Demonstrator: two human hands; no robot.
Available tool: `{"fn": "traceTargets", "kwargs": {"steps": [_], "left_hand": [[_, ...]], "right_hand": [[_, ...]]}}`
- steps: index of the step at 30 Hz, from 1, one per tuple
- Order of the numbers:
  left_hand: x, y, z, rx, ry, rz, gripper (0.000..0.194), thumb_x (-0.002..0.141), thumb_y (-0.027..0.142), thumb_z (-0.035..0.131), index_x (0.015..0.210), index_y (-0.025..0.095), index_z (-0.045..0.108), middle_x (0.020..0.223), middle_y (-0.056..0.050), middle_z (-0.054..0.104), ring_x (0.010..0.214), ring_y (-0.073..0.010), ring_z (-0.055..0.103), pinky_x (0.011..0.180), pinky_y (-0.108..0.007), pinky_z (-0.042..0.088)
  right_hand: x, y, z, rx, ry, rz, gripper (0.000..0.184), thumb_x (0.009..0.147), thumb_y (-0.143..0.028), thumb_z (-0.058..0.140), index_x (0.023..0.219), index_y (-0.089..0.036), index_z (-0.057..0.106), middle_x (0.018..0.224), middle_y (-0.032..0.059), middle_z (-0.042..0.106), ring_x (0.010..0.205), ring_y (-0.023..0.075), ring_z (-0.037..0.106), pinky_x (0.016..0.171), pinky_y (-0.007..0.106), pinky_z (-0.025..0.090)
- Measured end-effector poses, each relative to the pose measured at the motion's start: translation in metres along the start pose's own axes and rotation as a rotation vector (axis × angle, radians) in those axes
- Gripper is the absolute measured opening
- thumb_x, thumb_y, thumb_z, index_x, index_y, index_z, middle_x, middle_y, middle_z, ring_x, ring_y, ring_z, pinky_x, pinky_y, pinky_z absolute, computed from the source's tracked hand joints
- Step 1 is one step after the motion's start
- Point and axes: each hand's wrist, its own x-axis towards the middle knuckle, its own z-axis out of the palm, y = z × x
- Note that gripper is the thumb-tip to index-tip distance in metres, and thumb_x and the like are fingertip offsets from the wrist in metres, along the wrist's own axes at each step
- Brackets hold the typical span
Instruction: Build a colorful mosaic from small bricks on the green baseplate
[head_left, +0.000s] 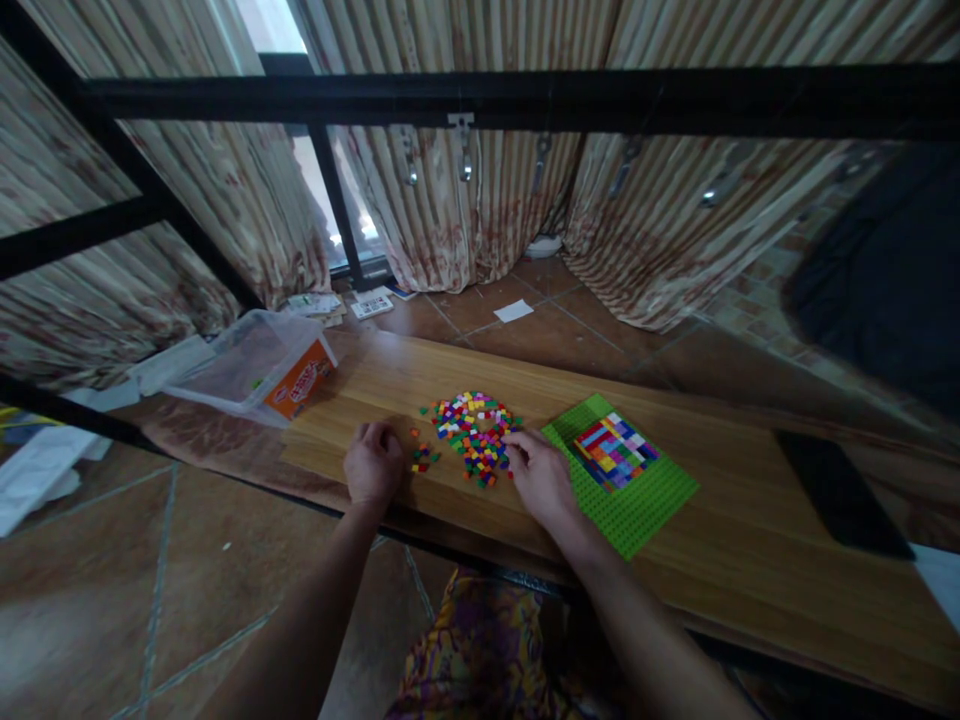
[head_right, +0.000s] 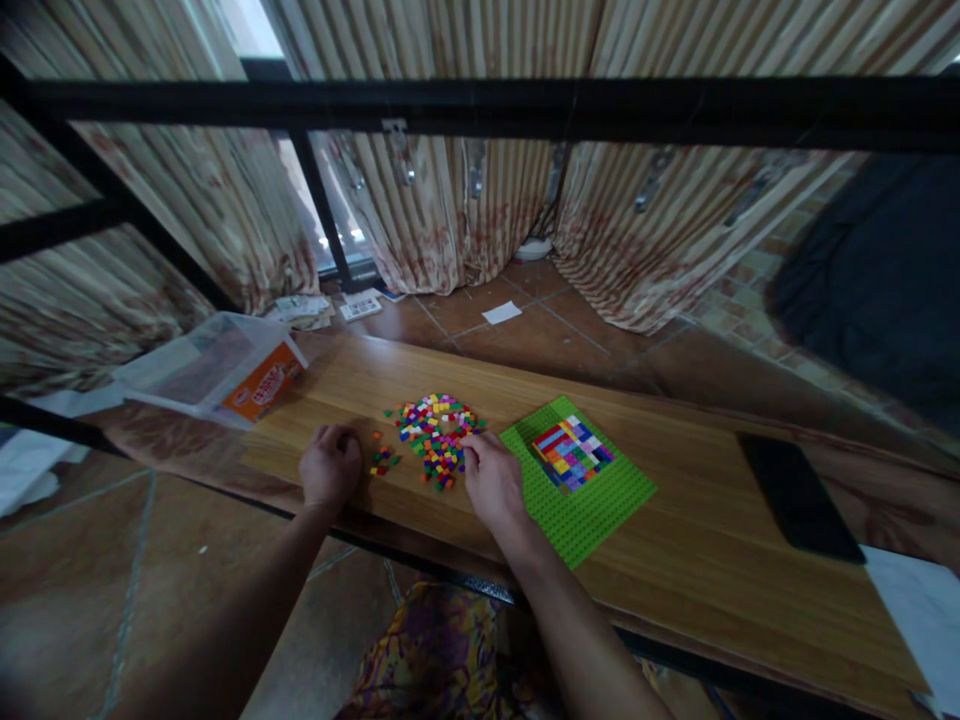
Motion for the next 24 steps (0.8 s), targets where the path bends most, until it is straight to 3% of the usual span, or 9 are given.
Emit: {"fn": "traceTargets", "kwargs": {"steps": [4, 10, 16, 24], "left_hand": [[0.0, 0.001, -0.001, 0.001, -0.006, 0.003, 0.019, 0.081, 0.022, 0.047, 0.085, 0.02, 0.066, 0.092, -0.005, 0.064, 0.083, -0.0173, 0.06, 0.072, -0.028, 0.042], [0.001, 0.001, 0.0, 0.016, -0.003, 0.003, 0.02, 0.082, 0.022, 0.047, 0.086, 0.02, 0.066, 0.093, -0.005, 0.064, 0.082, -0.017, 0.059, 0.069, -0.027, 0.042], [0.0, 0.001, 0.0, 0.012, 0.006, 0.014, 0.02, 0.082, 0.023, 0.047, 0.085, 0.02, 0.066, 0.093, -0.005, 0.064, 0.082, -0.0169, 0.059, 0.07, -0.027, 0.042], [0.0, 0.003, -0.002, 0.009, 0.004, 0.002, 0.019, 0.08, 0.021, 0.048, 0.085, 0.02, 0.067, 0.092, -0.005, 0.065, 0.08, -0.0166, 0.059, 0.069, -0.027, 0.042]], "right_hand": [[0.028, -0.002, 0.001, -0.178, -0.15, -0.091, 0.026, 0.087, -0.012, 0.049, 0.095, -0.024, 0.071, 0.095, 0.0039, 0.064, 0.086, 0.0166, 0.06, 0.079, 0.026, 0.043], [0.051, 0.001, 0.005, -0.327, -0.364, -0.114, 0.019, 0.087, -0.018, 0.058, 0.092, -0.028, 0.074, 0.093, 0.0025, 0.059, 0.08, 0.0149, 0.059, 0.071, 0.024, 0.04], [0.052, 0.004, -0.001, -0.325, -0.388, -0.13, 0.017, 0.082, -0.015, 0.063, 0.093, -0.025, 0.071, 0.098, 0.0026, 0.057, 0.083, 0.0145, 0.058, 0.073, 0.024, 0.04], [0.041, -0.001, -0.005, -0.269, -0.324, -0.144, 0.008, 0.083, -0.012, 0.062, 0.082, -0.02, 0.063, 0.093, 0.0015, 0.059, 0.085, 0.0142, 0.057, 0.076, 0.025, 0.039]]}}
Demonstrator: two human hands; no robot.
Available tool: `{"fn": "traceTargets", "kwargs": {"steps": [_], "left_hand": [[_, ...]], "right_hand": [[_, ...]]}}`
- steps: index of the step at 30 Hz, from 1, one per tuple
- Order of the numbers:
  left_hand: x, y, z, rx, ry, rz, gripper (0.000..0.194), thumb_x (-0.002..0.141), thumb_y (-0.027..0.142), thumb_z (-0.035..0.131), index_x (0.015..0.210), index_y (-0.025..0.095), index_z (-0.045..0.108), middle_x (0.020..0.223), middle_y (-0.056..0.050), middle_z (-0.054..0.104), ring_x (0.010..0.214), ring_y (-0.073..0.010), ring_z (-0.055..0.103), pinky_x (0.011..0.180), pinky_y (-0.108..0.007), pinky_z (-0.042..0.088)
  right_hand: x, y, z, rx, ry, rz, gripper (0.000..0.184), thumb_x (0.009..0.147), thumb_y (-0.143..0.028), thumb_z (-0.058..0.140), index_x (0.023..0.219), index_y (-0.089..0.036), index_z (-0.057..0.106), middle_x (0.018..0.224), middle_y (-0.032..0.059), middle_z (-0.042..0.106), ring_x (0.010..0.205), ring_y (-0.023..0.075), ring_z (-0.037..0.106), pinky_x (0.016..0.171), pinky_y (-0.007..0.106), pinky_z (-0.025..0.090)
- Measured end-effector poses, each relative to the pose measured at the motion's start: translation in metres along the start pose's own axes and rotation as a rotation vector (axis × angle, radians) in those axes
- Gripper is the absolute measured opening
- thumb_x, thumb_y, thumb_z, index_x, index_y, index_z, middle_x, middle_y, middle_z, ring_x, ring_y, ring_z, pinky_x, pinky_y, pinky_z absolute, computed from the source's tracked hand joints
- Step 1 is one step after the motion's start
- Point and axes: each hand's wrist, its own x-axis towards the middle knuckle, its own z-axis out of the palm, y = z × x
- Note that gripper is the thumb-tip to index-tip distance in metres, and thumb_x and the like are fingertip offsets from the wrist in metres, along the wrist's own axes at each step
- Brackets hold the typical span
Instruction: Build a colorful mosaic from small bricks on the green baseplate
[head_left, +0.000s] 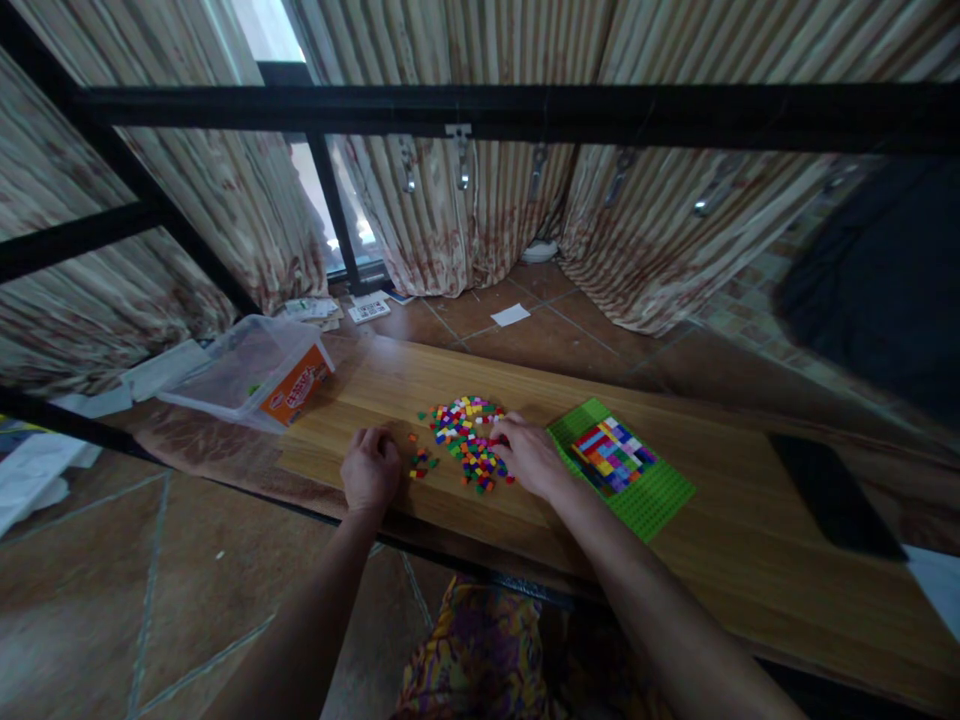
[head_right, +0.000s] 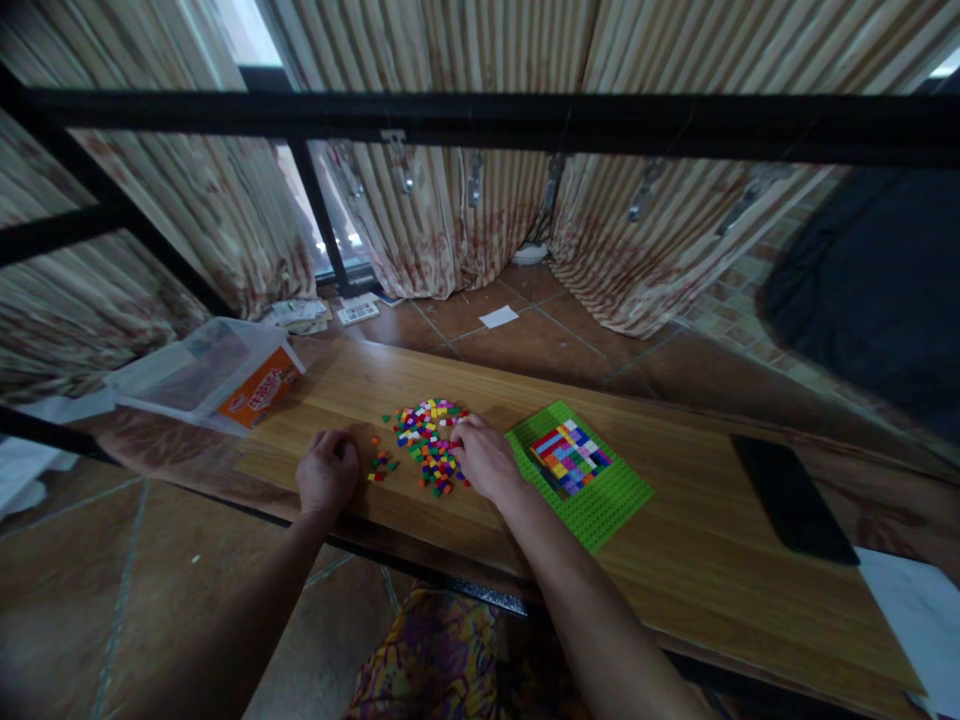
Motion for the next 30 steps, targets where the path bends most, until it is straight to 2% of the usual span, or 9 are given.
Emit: {"fn": "traceTargets", "kwargs": {"steps": [7, 10, 12, 15, 19, 22, 25, 30], "left_hand": [[0.0, -0.001, 0.0, -0.002, 0.003, 0.004, 0.02, 0.082, 0.024, 0.047, 0.085, 0.02, 0.067, 0.092, -0.005, 0.065, 0.081, -0.017, 0.06, 0.069, -0.027, 0.042], [0.001, 0.0, 0.0, 0.012, -0.001, 0.003, 0.023, 0.084, 0.026, 0.045, 0.085, 0.02, 0.067, 0.09, -0.005, 0.065, 0.08, -0.0175, 0.06, 0.067, -0.027, 0.042], [0.001, 0.0, -0.001, 0.019, -0.006, 0.002, 0.022, 0.083, 0.026, 0.046, 0.086, 0.02, 0.067, 0.091, -0.006, 0.065, 0.08, -0.0178, 0.06, 0.067, -0.027, 0.041], [0.001, 0.0, -0.002, 0.026, -0.01, 0.001, 0.022, 0.082, 0.026, 0.047, 0.088, 0.02, 0.067, 0.093, -0.006, 0.065, 0.08, -0.0179, 0.06, 0.067, -0.027, 0.041], [0.002, 0.0, -0.002, 0.04, -0.008, 0.001, 0.021, 0.082, 0.027, 0.047, 0.087, 0.02, 0.067, 0.094, -0.005, 0.065, 0.079, -0.0176, 0.059, 0.067, -0.027, 0.041], [0.002, 0.0, -0.003, 0.046, -0.009, 0.002, 0.022, 0.082, 0.028, 0.047, 0.086, 0.02, 0.067, 0.094, -0.005, 0.065, 0.079, -0.018, 0.059, 0.067, -0.027, 0.041], [0.002, 0.001, -0.003, 0.05, -0.006, 0.002, 0.023, 0.081, 0.028, 0.047, 0.088, 0.02, 0.068, 0.095, -0.006, 0.065, 0.08, -0.019, 0.059, 0.067, -0.028, 0.042], [0.003, 0.001, -0.003, 0.058, -0.013, -0.003, 0.025, 0.081, 0.028, 0.046, 0.09, 0.021, 0.068, 0.096, -0.007, 0.065, 0.079, -0.0193, 0.058, 0.066, -0.028, 0.041]], "right_hand": [[-0.009, -0.001, 0.007, 0.006, 0.067, -0.042, 0.017, 0.09, -0.014, 0.052, 0.08, -0.021, 0.063, 0.09, 0.0028, 0.063, 0.086, 0.0155, 0.058, 0.075, 0.025, 0.041], [-0.013, -0.001, 0.006, 0.072, 0.094, -0.016, 0.018, 0.089, -0.012, 0.052, 0.083, -0.022, 0.065, 0.093, 0.0034, 0.064, 0.088, 0.016, 0.059, 0.079, 0.026, 0.043], [-0.018, -0.004, 0.004, 0.166, 0.166, 0.023, 0.02, 0.088, -0.012, 0.051, 0.088, -0.023, 0.067, 0.095, 0.0039, 0.065, 0.089, 0.0166, 0.06, 0.082, 0.028, 0.045], [-0.033, -0.012, 0.004, 0.496, 0.288, 0.095, 0.02, 0.089, -0.02, 0.05, 0.095, -0.024, 0.069, 0.096, 0.0039, 0.065, 0.086, 0.0167, 0.063, 0.079, 0.03, 0.05], [-0.068, -0.022, 0.011, 1.13, 0.306, 0.316, 0.021, 0.082, -0.04, 0.063, 0.09, -0.023, 0.072, 0.085, 0.0025, 0.069, 0.073, 0.0166, 0.068, 0.064, 0.028, 0.056], [-0.1, -0.021, 0.012, 1.337, 0.312, 0.48, 0.025, 0.07, -0.041, 0.075, 0.087, -0.022, 0.074, 0.078, 0.0022, 0.071, 0.073, 0.017, 0.068, 0.067, 0.03, 0.057], [-0.131, -0.011, 0.006, 1.377, 0.357, 0.587, 0.028, 0.064, -0.034, 0.081, 0.088, -0.022, 0.075, 0.077, 0.0017, 0.072, 0.072, 0.0152, 0.066, 0.069, 0.028, 0.055], [-0.158, 0.018, -0.011, 1.265, 0.495, 0.678, 0.031, 0.063, -0.035, 0.082, 0.089, -0.02, 0.074, 0.068, 0.0002, 0.069, 0.058, 0.0112, 0.06, 0.057, 0.024, 0.051]]}}
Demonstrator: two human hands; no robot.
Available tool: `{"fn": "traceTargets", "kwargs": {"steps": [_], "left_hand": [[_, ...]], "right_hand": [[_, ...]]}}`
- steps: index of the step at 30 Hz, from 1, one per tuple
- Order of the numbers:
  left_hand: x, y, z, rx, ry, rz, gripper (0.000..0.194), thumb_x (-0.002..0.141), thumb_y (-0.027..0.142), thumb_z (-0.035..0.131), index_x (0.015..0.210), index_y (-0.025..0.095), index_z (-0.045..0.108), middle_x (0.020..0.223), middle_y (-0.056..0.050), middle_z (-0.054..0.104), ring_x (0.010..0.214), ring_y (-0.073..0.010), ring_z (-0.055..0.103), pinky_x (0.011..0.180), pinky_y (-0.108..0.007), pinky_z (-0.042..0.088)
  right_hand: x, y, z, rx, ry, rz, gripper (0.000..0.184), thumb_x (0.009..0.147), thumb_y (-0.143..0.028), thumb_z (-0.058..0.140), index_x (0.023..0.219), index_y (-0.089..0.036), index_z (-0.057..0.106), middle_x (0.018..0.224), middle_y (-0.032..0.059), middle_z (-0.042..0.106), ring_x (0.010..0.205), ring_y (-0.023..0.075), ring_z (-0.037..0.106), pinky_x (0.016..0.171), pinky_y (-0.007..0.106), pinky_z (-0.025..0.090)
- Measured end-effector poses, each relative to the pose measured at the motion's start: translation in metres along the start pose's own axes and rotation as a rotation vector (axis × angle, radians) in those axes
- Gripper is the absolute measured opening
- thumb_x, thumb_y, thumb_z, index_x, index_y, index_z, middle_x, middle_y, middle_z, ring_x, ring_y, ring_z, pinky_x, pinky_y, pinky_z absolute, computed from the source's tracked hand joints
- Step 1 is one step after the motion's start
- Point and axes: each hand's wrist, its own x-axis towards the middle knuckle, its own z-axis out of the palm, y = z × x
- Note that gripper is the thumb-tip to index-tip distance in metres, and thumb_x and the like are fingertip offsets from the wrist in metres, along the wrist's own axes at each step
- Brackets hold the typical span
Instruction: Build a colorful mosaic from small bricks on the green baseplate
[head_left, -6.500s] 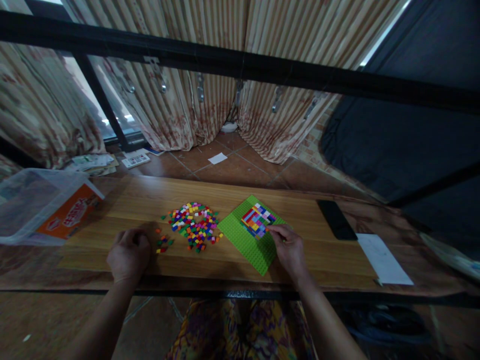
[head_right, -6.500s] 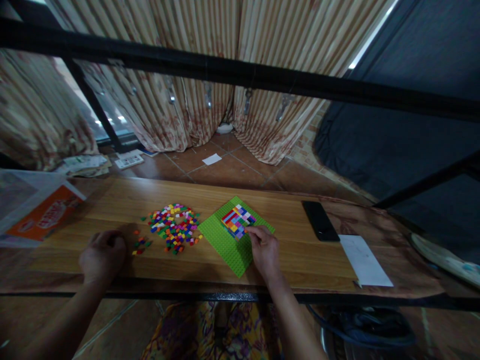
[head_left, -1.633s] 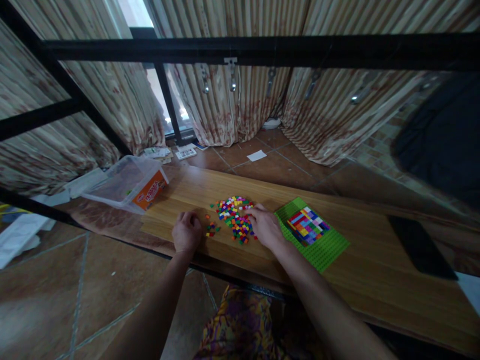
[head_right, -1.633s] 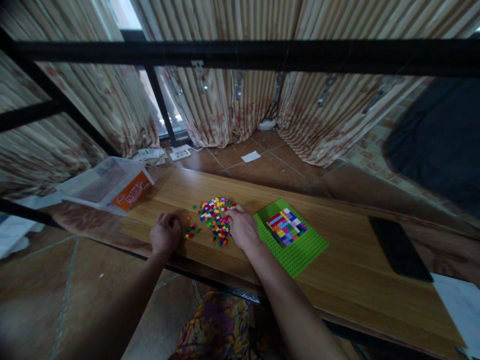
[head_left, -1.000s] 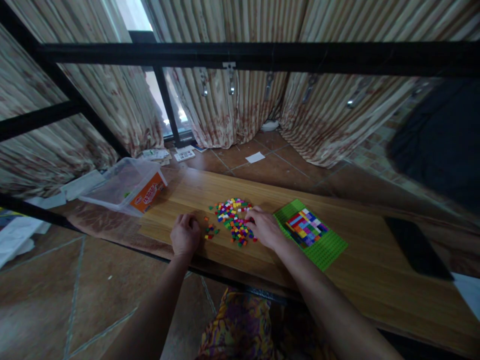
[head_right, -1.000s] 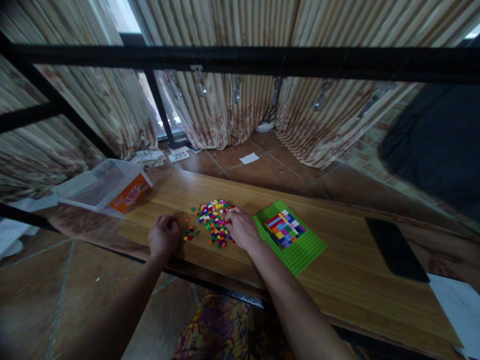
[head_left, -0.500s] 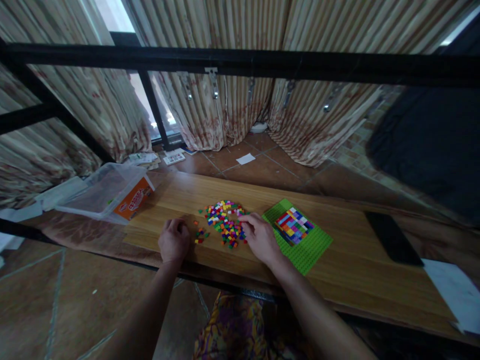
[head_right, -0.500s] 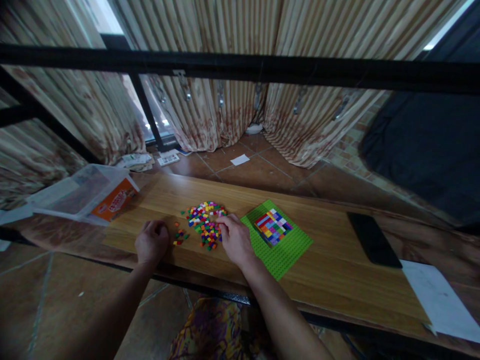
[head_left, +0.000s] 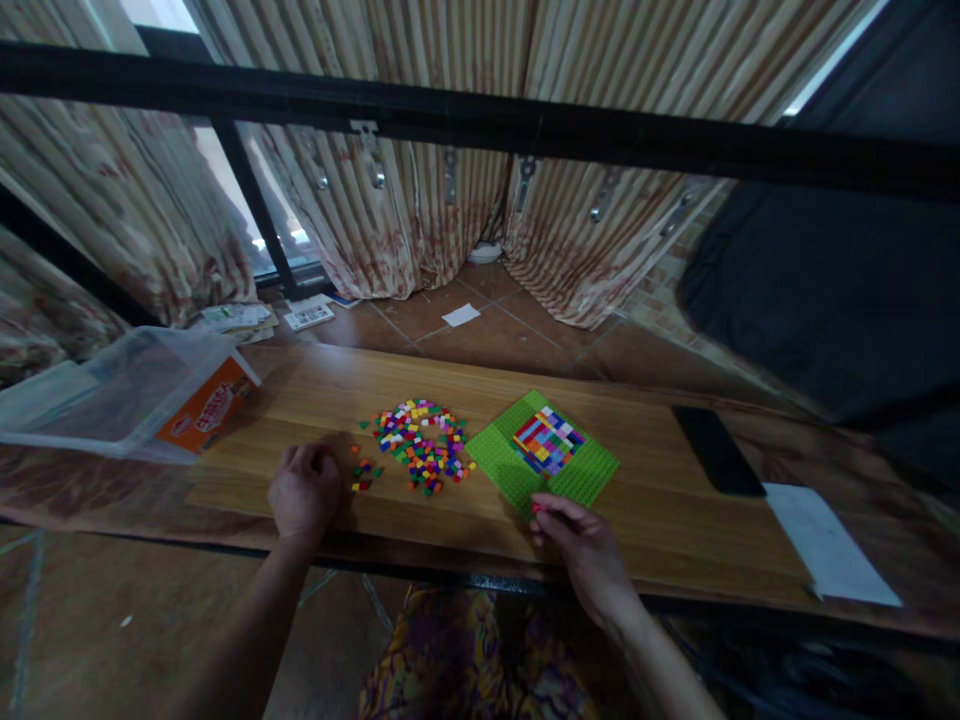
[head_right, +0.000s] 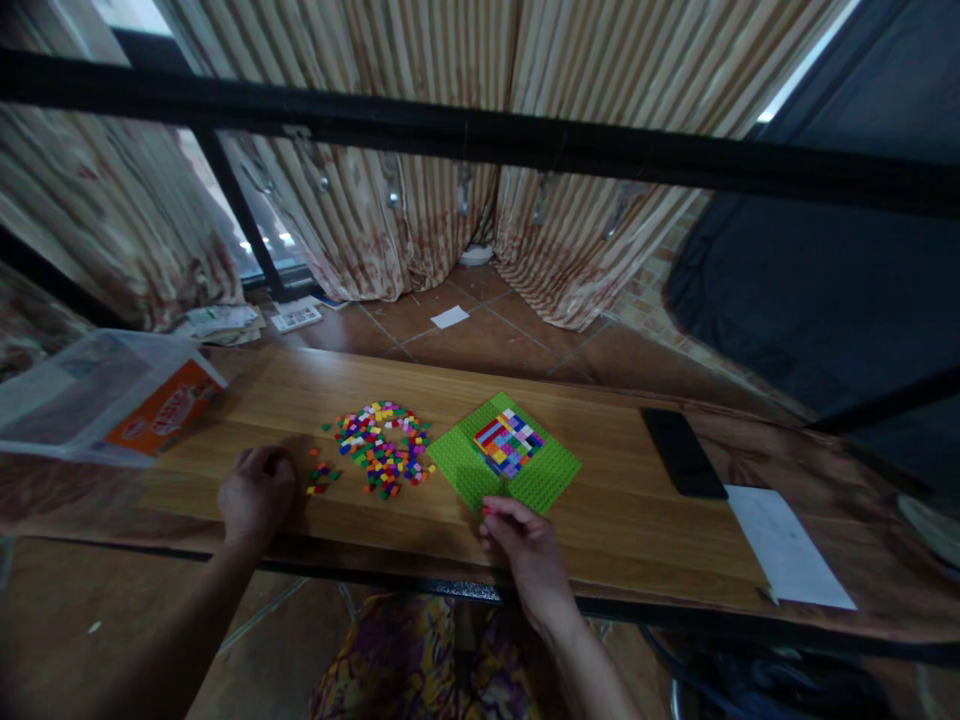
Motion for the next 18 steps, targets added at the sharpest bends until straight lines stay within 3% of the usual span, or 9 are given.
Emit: {"fn": "traceTargets", "kwargs": {"steps": [4, 8, 18], "left_hand": [[0.001, 0.0, 0.0, 0.017, -0.017, -0.013, 0.026, 0.081, 0.03, 0.047, 0.092, 0.02, 0.068, 0.098, -0.007, 0.065, 0.079, -0.0196, 0.058, 0.066, -0.029, 0.041], [0.001, -0.001, 0.001, 0.025, -0.016, -0.007, 0.025, 0.081, 0.029, 0.048, 0.092, 0.02, 0.068, 0.098, -0.007, 0.065, 0.08, -0.0201, 0.058, 0.066, -0.029, 0.041], [0.002, -0.001, 0.0, 0.029, -0.021, -0.007, 0.026, 0.081, 0.028, 0.049, 0.094, 0.018, 0.069, 0.097, -0.007, 0.065, 0.079, -0.018, 0.057, 0.067, -0.028, 0.042]], "right_hand": [[0.015, -0.007, -0.018, 0.038, 0.165, -0.076, 0.033, 0.06, -0.037, 0.083, 0.085, -0.02, 0.073, 0.066, -0.0007, 0.067, 0.055, 0.0106, 0.058, 0.05, 0.022, 0.048], [0.027, -0.01, -0.021, 0.1, 0.26, -0.121, 0.035, 0.058, -0.036, 0.084, 0.085, -0.019, 0.073, 0.073, 0.0013, 0.07, 0.059, 0.0103, 0.06, 0.052, 0.022, 0.05], [0.038, -0.013, -0.021, -0.006, 0.28, -0.15, 0.036, 0.059, -0.039, 0.082, 0.086, -0.017, 0.074, 0.077, 0.0039, 0.072, 0.064, 0.0131, 0.064, 0.056, 0.025, 0.053]]}}
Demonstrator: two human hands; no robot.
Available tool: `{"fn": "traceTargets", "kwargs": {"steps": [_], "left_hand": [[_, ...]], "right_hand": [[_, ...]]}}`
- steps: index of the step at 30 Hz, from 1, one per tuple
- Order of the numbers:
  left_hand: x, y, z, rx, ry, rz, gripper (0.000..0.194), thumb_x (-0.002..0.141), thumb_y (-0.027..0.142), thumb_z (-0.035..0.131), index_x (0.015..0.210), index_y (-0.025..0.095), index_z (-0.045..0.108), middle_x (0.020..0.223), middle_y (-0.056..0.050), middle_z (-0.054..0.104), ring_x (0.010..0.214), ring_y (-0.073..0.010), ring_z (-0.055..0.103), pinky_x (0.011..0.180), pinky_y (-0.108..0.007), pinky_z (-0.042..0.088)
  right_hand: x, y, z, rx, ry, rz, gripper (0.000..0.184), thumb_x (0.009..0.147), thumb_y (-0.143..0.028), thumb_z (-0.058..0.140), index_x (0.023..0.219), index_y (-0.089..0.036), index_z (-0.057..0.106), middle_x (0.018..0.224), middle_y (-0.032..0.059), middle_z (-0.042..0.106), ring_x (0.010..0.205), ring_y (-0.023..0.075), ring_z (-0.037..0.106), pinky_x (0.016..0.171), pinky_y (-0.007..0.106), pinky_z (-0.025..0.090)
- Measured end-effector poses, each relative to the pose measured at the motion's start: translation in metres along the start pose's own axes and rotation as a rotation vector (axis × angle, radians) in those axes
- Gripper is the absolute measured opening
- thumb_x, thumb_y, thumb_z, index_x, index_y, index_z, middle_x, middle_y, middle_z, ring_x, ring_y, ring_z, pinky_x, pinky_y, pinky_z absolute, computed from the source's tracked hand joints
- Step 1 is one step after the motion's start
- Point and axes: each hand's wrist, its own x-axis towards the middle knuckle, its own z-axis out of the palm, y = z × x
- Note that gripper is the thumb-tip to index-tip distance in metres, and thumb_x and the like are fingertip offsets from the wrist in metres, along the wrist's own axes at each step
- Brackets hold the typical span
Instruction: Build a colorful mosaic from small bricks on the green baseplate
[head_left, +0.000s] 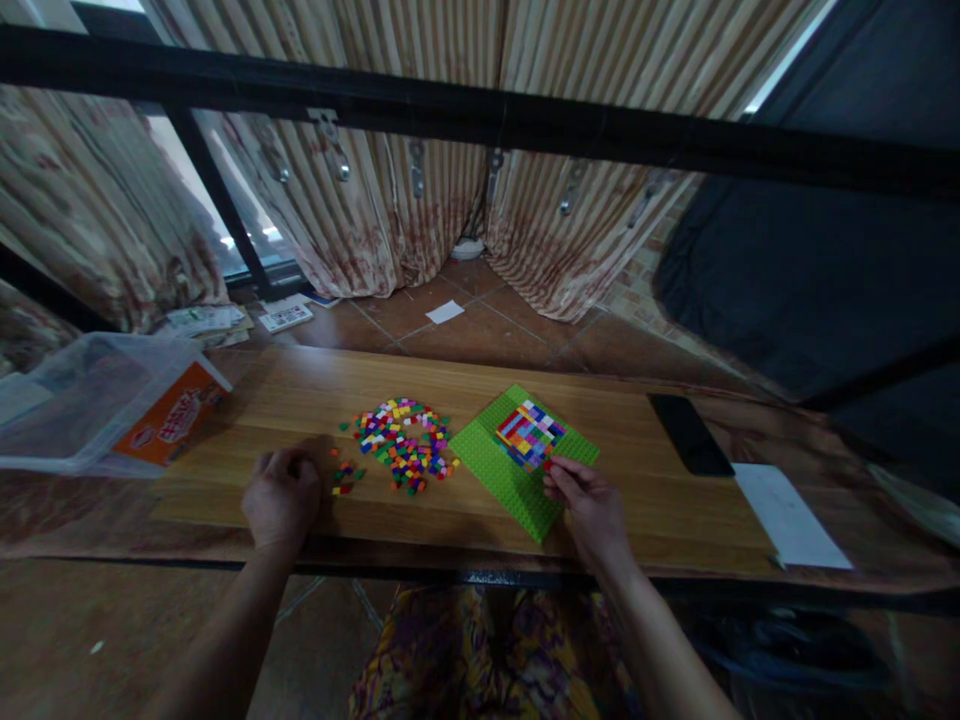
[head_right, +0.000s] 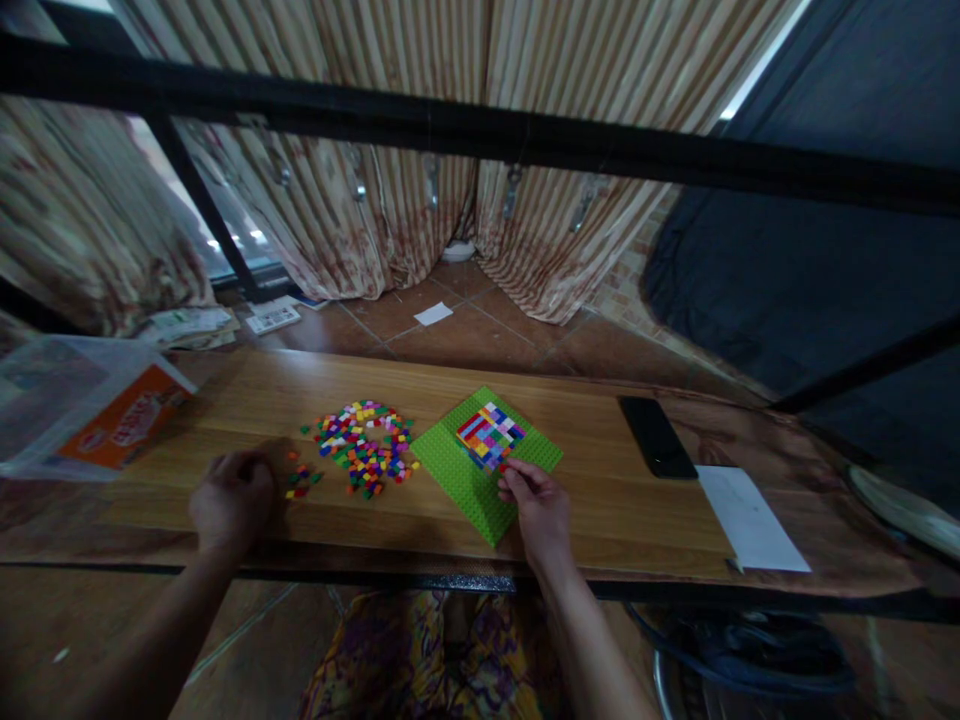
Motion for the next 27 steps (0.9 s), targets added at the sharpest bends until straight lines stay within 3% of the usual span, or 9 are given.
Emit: {"fn": "traceTargets", "kwargs": {"steps": [6, 11, 19, 27], "left_hand": [[0.0, -0.001, 0.001, 0.001, 0.013, 0.008, 0.025, 0.08, 0.028, 0.049, 0.093, 0.019, 0.069, 0.096, -0.007, 0.064, 0.078, -0.019, 0.057, 0.064, -0.029, 0.041], [0.001, -0.002, 0.003, -0.005, 0.022, 0.003, 0.024, 0.079, 0.029, 0.05, 0.091, 0.02, 0.069, 0.093, -0.006, 0.064, 0.075, -0.0182, 0.056, 0.064, -0.028, 0.041], [0.0, -0.002, 0.002, -0.012, 0.027, 0.005, 0.025, 0.08, 0.029, 0.049, 0.091, 0.019, 0.069, 0.095, -0.007, 0.064, 0.076, -0.0185, 0.057, 0.063, -0.029, 0.041], [0.001, -0.002, 0.003, -0.012, 0.019, 0.004, 0.025, 0.08, 0.029, 0.049, 0.092, 0.02, 0.069, 0.094, -0.007, 0.065, 0.077, -0.019, 0.058, 0.064, -0.029, 0.041]], "right_hand": [[0.004, -0.01, 0.006, -0.072, -0.003, -0.01, 0.037, 0.055, -0.041, 0.082, 0.081, -0.016, 0.07, 0.066, 0.0021, 0.068, 0.054, 0.013, 0.061, 0.047, 0.024, 0.05], [0.004, -0.007, 0.012, -0.106, -0.024, -0.054, 0.037, 0.06, -0.044, 0.079, 0.081, -0.017, 0.068, 0.065, 0.0012, 0.068, 0.052, 0.0128, 0.061, 0.047, 0.025, 0.051], [0.005, 0.005, 0.012, -0.287, -0.033, -0.2, 0.036, 0.074, -0.05, 0.067, 0.085, -0.016, 0.066, 0.069, 0.0022, 0.068, 0.055, 0.0147, 0.062, 0.052, 0.027, 0.052], [0.003, 0.002, 0.012, -0.668, 0.033, -0.446, 0.036, 0.084, -0.051, 0.055, 0.081, -0.017, 0.067, 0.075, 0.0063, 0.071, 0.066, 0.0186, 0.064, 0.062, 0.028, 0.046]]}}
